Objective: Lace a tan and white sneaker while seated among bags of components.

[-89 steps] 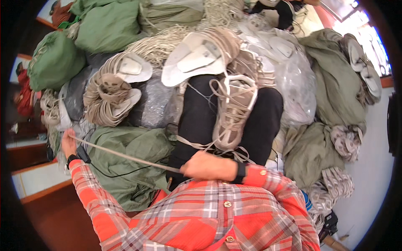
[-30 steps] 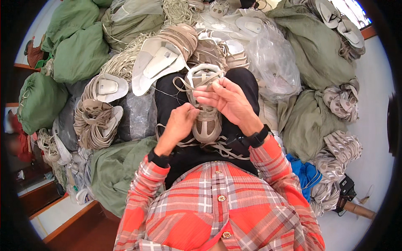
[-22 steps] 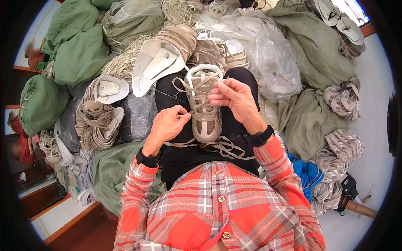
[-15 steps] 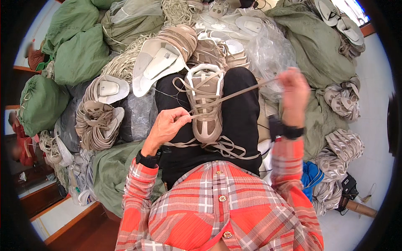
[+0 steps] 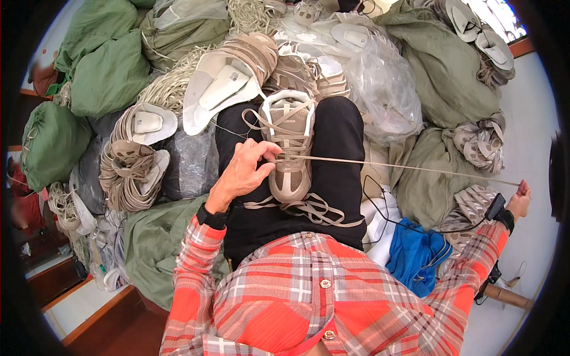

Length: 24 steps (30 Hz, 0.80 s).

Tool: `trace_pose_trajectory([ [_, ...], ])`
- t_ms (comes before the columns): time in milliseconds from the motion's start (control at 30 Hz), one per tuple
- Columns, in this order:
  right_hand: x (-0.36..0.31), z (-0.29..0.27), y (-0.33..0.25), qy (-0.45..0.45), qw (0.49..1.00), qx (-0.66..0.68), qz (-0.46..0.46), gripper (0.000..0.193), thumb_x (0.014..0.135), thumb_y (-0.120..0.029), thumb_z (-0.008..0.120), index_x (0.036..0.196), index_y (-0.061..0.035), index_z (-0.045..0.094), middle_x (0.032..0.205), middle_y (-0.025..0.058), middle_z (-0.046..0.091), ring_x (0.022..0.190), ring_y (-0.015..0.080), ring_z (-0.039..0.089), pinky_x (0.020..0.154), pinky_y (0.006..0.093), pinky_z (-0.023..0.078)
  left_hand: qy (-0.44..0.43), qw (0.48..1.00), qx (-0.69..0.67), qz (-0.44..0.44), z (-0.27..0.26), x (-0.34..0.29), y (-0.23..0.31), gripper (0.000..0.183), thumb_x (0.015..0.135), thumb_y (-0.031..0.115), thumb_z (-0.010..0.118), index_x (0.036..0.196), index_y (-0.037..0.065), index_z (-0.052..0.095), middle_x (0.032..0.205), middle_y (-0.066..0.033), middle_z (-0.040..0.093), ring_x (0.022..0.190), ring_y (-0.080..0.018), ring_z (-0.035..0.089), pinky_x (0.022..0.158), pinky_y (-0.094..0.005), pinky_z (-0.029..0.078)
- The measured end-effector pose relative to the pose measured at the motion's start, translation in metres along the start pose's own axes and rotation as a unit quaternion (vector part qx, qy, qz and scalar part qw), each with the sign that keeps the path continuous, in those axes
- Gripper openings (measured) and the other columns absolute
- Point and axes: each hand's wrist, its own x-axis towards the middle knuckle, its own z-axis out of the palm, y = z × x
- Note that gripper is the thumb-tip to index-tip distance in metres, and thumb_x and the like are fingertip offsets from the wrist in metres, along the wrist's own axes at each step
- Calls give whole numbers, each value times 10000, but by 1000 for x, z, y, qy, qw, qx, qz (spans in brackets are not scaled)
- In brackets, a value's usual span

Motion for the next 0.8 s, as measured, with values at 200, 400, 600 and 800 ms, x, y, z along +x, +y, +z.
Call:
trace_pose_trajectory([
  [200,47,-21,-47,-66,995,-51,-62,360,962,-68,388,1252,146,399,1274,236,488,1212,310,493,1101,349,345,1,996,-89,-5,10,11,-1,253,759,63,637,1007,100,604,841,3,604,812,-178,529,816,-323,340],
  [400,66,-36,-92,-157,868,-390,-265,508,814,121,302,1319,96,348,1372,213,422,1296,251,422,1129,344,288,172,963,-202,-44,25,3,-8,247,754,4,628,993,56,594,863,-41,584,784,-195,553,749,-316,420],
  [600,-238,204,0,-349,872,-323,-112,296,963,-178,469,1154,20,580,929,98,676,748,174,644,734,293,526,154,986,65,-20,32,3,4,149,754,84,665,848,77,550,777,-34,556,765,-229,544,703,-361,363],
  [800,-515,321,26,-554,767,-174,-274,87,828,-53,605,909,-30,628,804,106,637,712,288,596,664,362,486,202,977,46,-49,45,5,6,96,809,61,612,888,59,557,766,-60,598,722,-244,567,699,-362,390],
])
